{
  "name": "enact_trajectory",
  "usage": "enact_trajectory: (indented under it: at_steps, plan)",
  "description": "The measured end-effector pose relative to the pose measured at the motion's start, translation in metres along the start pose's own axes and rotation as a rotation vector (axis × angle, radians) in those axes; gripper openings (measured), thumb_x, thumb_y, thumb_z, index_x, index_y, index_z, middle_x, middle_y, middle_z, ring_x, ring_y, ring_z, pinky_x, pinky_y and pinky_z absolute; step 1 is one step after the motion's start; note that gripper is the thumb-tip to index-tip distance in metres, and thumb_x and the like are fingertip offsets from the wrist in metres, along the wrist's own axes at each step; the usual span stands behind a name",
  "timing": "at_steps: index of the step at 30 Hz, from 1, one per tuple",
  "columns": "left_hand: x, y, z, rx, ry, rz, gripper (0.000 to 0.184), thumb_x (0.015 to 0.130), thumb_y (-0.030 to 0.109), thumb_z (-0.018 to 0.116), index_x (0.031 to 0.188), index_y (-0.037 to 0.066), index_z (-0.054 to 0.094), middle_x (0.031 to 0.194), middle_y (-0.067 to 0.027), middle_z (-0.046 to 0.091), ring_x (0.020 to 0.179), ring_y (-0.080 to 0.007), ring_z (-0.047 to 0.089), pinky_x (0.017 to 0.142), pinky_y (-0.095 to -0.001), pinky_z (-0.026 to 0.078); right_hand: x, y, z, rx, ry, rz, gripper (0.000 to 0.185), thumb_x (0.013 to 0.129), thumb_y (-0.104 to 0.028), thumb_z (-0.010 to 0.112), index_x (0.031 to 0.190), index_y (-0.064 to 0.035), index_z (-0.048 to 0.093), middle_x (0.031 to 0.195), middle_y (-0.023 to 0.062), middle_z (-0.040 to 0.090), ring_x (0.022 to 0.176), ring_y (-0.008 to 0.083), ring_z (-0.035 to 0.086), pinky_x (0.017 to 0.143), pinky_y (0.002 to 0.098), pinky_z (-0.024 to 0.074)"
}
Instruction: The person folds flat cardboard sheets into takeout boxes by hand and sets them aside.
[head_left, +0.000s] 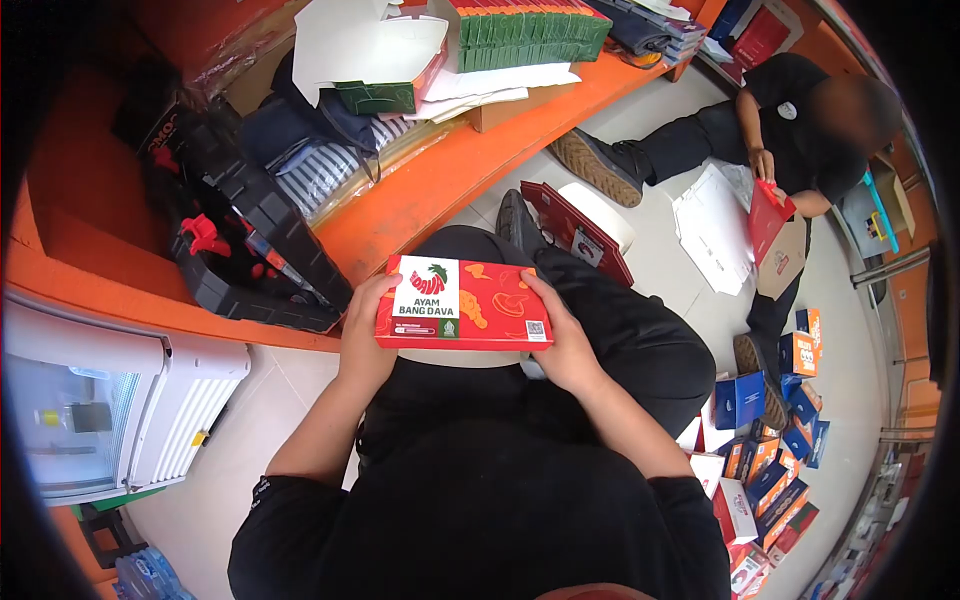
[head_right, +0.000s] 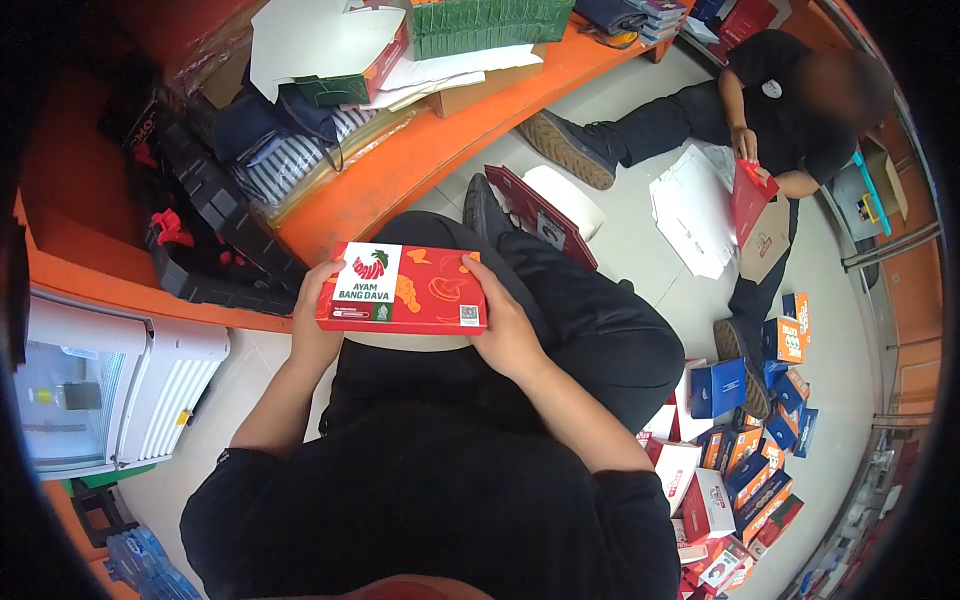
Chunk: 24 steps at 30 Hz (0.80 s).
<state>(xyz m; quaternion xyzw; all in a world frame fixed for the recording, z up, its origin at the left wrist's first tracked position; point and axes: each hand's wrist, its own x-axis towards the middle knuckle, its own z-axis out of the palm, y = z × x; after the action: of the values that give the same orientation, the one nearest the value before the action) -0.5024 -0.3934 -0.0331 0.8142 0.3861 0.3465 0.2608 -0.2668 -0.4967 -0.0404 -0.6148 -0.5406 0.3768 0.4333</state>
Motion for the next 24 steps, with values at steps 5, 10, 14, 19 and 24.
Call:
enact_trajectory:
  at_steps: [5,10,14,19,24]
  plan:
    - [-0.003,-0.006,-0.015,-0.393,-0.279,-0.263,0.072,0.066,0.003,0.072,0.127,0.009,0.036,0.127,-0.0165,0.037,0.118,-0.0292,0.041,0.096,-0.0362,0.035,-0.001,-0.015,-0.01,0.127,-0.228,-0.002,0.088,0.076,-0.017,0.07,0.141,-0.0092,0.011,0.137,0.021,0.032,0.127,0.0303,0.034,0.103,0.0339,0.0292]
    - [0.0,-0.019,-0.029,-0.671,-0.449,-0.217,0.076,0.072,0.016,0.07,0.134,0.006,0.028,0.135,-0.0172,0.027,0.129,-0.0298,0.025,0.106,-0.039,0.02,0.001,0.009,-0.006,0.547,-0.265,-0.023,0.084,0.082,-0.028,0.064,0.141,-0.0052,0.009,0.143,0.0223,0.018,0.134,0.0303,0.02,0.107,0.0364,0.0204]
    - [-0.003,-0.018,-0.006,-0.19,-0.294,-0.059,0.069,0.078,0.014,0.064,0.134,0.002,0.026,0.137,-0.0182,0.025,0.13,-0.029,0.023,0.105,-0.0394,0.021,0.009,0.023,0.01,0.097,-0.125,0.009,0.084,0.083,-0.029,0.062,0.142,-0.0046,0.006,0.144,0.024,0.013,0.135,0.0318,0.016,0.108,0.0373,0.0188]
    - [-0.002,-0.01,0.012,-0.512,-0.062,-0.23,0.068,0.078,0.014,0.065,0.133,0.002,0.028,0.127,-0.0173,0.038,0.118,-0.026,0.041,0.098,-0.036,0.034,0.007,0.028,0.02,0.115,-0.012,-0.036,0.089,0.082,-0.025,0.063,0.141,-0.0023,0.0,0.144,0.0253,0.011,0.135,0.0336,0.015,0.108,0.0375,0.019]
    - [0.006,0.011,-0.015,-0.284,-0.155,-0.273,0.065,0.08,0.017,0.065,0.132,0.002,0.03,0.123,-0.0165,0.039,0.114,-0.0242,0.045,0.094,-0.0365,0.037,0.002,0.018,0.021,0.134,-0.006,-0.043,0.09,0.082,-0.025,0.063,0.141,-0.0025,-0.001,0.142,0.0261,0.012,0.132,0.034,0.02,0.107,0.0375,0.0206]
